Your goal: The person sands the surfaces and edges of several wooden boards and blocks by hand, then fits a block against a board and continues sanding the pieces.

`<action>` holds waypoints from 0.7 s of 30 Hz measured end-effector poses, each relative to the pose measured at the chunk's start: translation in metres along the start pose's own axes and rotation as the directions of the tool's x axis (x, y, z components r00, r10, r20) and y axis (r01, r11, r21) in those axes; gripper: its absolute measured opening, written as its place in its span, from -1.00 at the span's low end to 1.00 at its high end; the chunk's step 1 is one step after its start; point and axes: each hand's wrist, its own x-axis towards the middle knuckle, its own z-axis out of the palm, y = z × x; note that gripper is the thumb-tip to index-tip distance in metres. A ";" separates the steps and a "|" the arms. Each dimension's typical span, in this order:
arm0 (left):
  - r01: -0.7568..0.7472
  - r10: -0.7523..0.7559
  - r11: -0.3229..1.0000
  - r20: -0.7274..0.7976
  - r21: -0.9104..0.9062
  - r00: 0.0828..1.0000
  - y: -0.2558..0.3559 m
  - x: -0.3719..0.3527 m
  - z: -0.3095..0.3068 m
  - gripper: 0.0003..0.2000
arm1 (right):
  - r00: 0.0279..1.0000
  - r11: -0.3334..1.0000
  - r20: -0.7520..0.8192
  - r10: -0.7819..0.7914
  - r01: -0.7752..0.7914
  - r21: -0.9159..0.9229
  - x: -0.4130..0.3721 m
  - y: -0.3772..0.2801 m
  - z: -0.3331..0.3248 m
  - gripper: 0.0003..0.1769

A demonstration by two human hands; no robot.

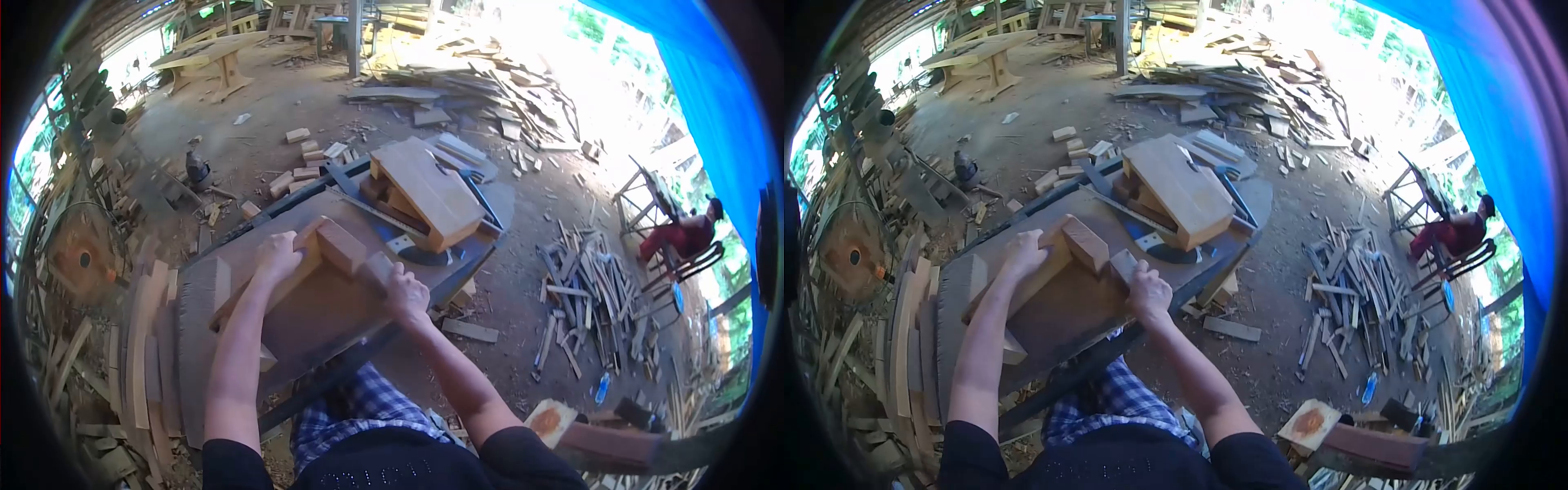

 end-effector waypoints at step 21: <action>-0.066 0.079 0.993 -0.152 0.094 0.985 -0.019 0.011 0.029 -0.64 | 0.996 0.981 0.002 0.093 -0.092 0.172 0.006 0.003 0.016 -0.45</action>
